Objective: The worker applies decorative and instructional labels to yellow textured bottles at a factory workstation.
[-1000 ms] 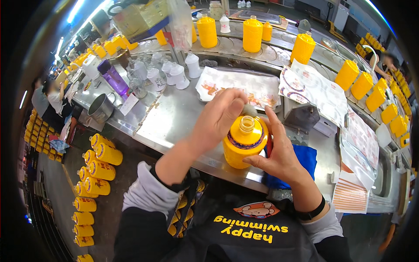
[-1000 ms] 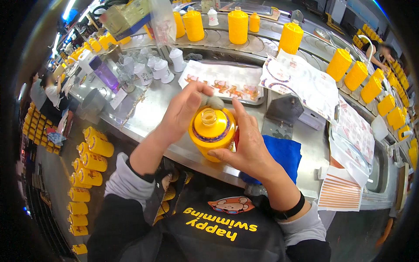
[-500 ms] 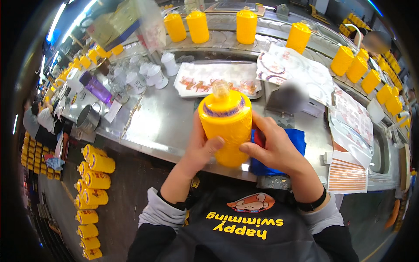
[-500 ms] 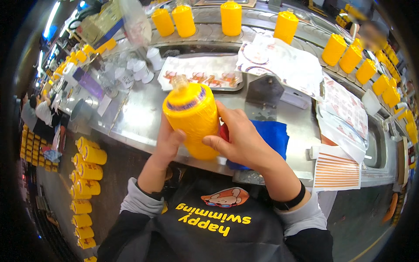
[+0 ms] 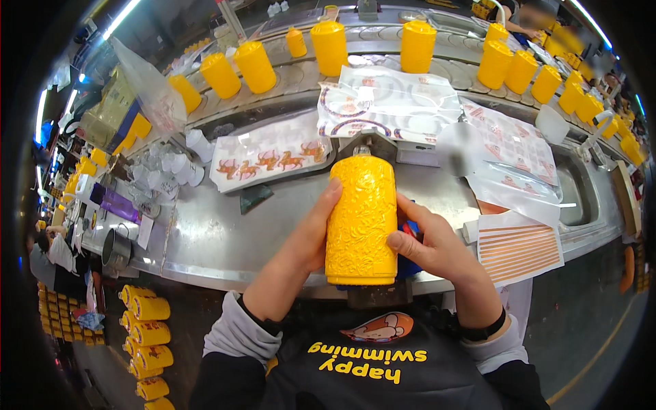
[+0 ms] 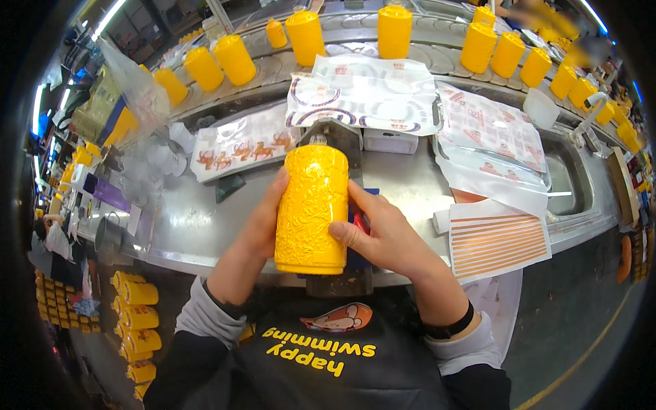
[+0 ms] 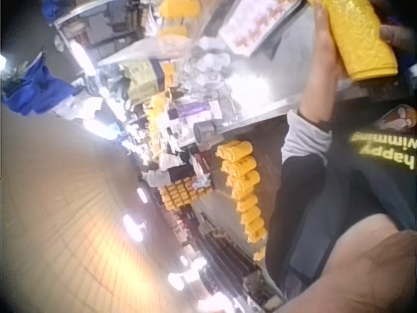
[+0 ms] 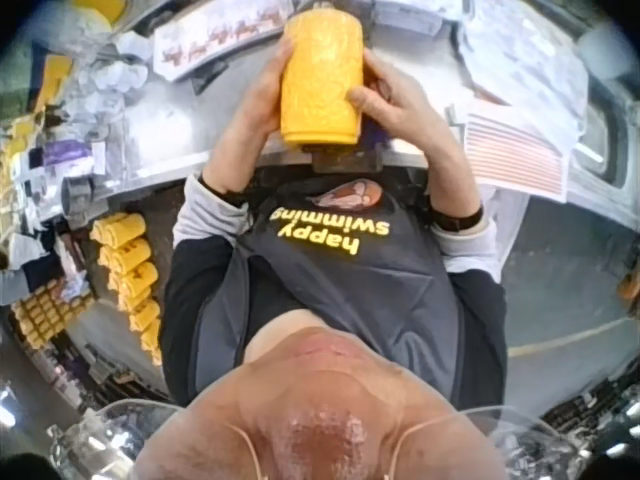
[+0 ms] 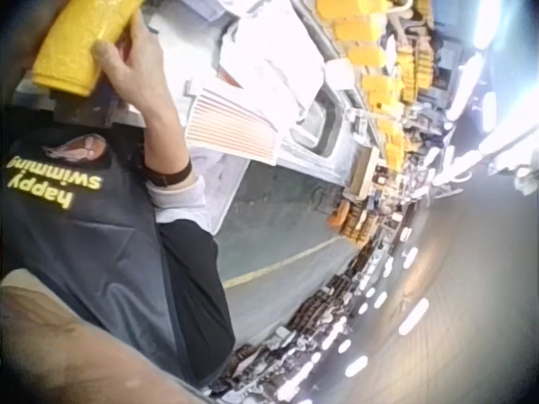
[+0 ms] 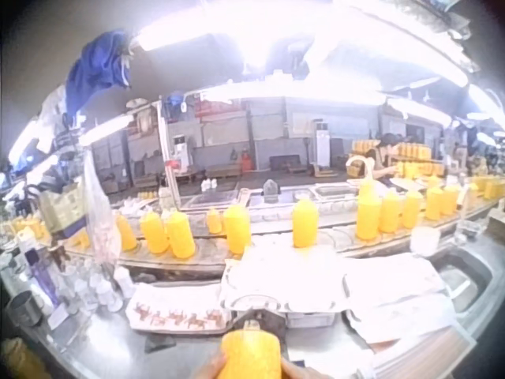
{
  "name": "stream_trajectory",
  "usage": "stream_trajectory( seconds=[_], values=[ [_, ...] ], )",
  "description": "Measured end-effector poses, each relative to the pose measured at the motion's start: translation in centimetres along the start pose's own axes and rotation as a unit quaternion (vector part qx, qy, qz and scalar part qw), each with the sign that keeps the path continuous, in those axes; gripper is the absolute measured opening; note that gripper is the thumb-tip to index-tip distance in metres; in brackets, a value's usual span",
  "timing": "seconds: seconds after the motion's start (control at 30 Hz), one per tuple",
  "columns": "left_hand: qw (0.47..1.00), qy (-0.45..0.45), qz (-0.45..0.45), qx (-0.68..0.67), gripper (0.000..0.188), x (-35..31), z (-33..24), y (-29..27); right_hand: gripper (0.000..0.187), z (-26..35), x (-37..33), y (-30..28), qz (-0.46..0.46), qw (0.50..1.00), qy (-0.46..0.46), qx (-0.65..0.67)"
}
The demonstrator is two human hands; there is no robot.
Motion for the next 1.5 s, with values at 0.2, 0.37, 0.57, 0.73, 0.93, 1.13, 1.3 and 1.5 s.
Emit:
stream_trajectory(
  seconds=[0.2, 0.37, 0.57, 0.73, 0.93, 1.13, 1.3, 1.5],
  values=[
    [0.999, -0.002, -0.029, 0.017, 0.056, 1.8, -0.4, 0.8, 0.064, -1.7, 0.5, -0.6, -0.02, 0.998, 0.007, 0.064],
    [0.959, 0.144, -0.1, 0.222, 0.065, 1.3, 0.3, -0.5, 0.065, -2.9, -0.2, -1.1, -0.051, 0.997, 0.054, 0.013],
    [0.66, 0.26, -0.05, 0.703, 0.099, -5.9, 1.5, 1.1, 0.081, -2.5, -2.4, -2.5, -0.005, 1.0, 0.016, -0.001],
    [0.639, 0.32, -0.06, 0.697, 0.102, -4.2, 4.5, -1.3, 0.089, -2.1, -1.9, -1.2, 0.03, 0.997, -0.003, -0.065],
    [0.687, 0.3, -0.041, 0.661, 0.095, -4.7, 3.5, -2.4, 0.091, -2.7, -1.3, 0.2, 0.029, 0.998, -0.013, -0.048],
    [0.671, 0.217, 0.028, 0.708, 0.062, -5.3, -3.2, -4.8, 0.095, -2.9, -1.0, 0.4, 0.025, 0.999, 0.032, -0.014],
    [0.42, 0.14, -0.001, 0.897, 0.043, 2.3, -10.0, -11.9, 0.096, -2.1, -0.6, 0.4, 0.016, 0.999, 0.041, -0.016],
    [0.327, -0.051, 0.021, 0.944, 0.056, 9.3, -10.9, -12.4, 0.099, -2.2, -1.3, 0.6, 0.01, 0.997, 0.073, -0.013]
  ],
)
Point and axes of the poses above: each hand's wrist, its own x-axis towards the middle knuckle, its own y-axis out of the palm, z = x × y, the point moved 1 cm from there along x, towards the middle knuckle, and after that the axes turned 2 degrees about -x, right-handed, at the moved point
